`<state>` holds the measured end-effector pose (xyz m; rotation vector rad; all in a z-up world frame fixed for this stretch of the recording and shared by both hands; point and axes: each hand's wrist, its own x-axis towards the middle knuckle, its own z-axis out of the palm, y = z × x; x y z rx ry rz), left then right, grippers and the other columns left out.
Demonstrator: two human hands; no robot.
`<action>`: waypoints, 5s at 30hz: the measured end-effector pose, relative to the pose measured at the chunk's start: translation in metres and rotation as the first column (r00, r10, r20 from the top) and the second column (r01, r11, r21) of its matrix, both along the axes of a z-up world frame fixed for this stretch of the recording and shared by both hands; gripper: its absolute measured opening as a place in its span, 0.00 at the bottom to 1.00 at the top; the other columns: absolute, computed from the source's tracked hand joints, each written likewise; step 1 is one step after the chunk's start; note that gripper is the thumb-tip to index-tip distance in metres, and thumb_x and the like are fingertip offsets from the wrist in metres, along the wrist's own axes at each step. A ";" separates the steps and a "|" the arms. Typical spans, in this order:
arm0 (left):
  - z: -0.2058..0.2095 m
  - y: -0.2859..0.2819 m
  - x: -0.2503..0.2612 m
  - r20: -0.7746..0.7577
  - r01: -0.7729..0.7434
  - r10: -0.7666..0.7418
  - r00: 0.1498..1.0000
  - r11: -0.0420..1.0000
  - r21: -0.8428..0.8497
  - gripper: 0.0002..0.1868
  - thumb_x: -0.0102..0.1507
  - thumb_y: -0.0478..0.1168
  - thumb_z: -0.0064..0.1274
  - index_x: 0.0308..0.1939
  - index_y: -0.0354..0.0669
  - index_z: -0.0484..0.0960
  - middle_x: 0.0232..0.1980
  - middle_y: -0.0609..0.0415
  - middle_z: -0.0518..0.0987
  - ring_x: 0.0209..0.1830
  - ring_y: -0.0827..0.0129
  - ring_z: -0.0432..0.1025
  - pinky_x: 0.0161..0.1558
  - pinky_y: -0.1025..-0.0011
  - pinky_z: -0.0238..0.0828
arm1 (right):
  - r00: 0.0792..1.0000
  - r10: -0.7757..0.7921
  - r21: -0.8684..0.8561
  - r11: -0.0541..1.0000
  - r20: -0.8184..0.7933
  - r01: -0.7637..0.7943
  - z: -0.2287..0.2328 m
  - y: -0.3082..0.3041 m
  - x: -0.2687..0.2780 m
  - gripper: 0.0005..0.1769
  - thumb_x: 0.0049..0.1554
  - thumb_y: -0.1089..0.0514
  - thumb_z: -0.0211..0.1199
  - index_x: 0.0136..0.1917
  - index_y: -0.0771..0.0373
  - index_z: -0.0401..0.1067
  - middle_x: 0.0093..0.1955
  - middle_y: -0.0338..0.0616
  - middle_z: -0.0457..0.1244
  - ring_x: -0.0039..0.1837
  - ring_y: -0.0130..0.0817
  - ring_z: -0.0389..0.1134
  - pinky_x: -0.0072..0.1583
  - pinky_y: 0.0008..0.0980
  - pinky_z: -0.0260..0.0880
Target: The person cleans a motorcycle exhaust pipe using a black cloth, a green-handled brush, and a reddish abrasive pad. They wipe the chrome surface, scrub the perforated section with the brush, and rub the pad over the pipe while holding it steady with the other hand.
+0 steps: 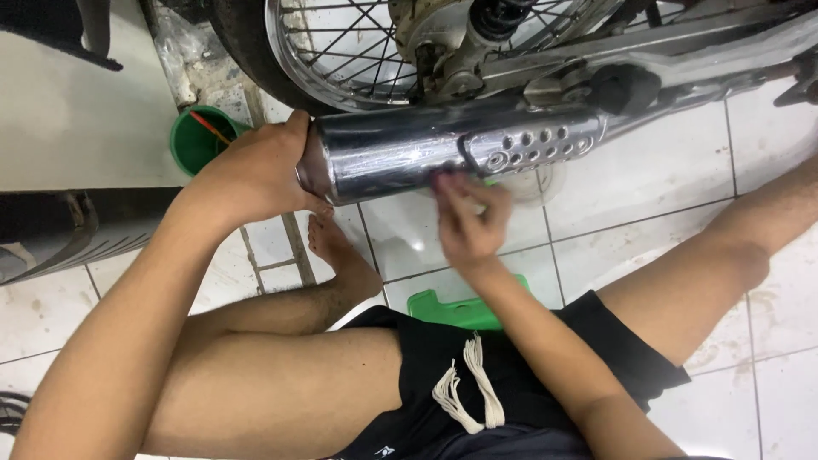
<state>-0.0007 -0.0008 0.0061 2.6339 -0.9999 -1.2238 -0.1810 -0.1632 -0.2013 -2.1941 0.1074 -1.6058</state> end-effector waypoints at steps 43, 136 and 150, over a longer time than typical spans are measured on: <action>0.000 -0.007 -0.001 0.025 -0.023 0.021 0.999 0.996 0.089 0.51 0.47 0.52 0.76 0.64 0.24 0.69 0.54 0.24 0.79 0.57 0.32 0.76 0.55 0.44 0.76 | 0.959 -0.043 0.300 0.945 -0.279 0.129 0.071 -0.049 -0.013 0.13 0.61 0.72 0.63 0.59 0.66 0.74 0.50 0.47 0.58 0.50 0.44 0.64 0.46 0.36 0.72; -0.007 -0.014 0.011 -0.048 -0.150 0.160 0.986 0.973 0.173 0.46 0.42 0.46 0.79 0.60 0.48 0.70 0.58 0.51 0.81 0.57 0.60 0.75 0.51 0.62 0.70 | 0.963 -0.073 0.369 0.914 -0.259 0.169 0.033 -0.082 -0.028 0.06 0.65 0.64 0.61 0.56 0.65 0.72 0.51 0.46 0.60 0.45 0.33 0.60 0.46 0.26 0.64; 0.002 -0.020 0.007 -0.049 -0.166 0.182 0.982 0.958 0.234 0.46 0.43 0.46 0.77 0.61 0.49 0.68 0.57 0.51 0.80 0.56 0.59 0.74 0.50 0.62 0.70 | 0.912 -0.090 0.278 0.936 -0.400 0.215 0.069 -0.086 -0.033 0.09 0.66 0.64 0.62 0.60 0.69 0.73 0.55 0.50 0.63 0.55 0.43 0.62 0.57 0.38 0.65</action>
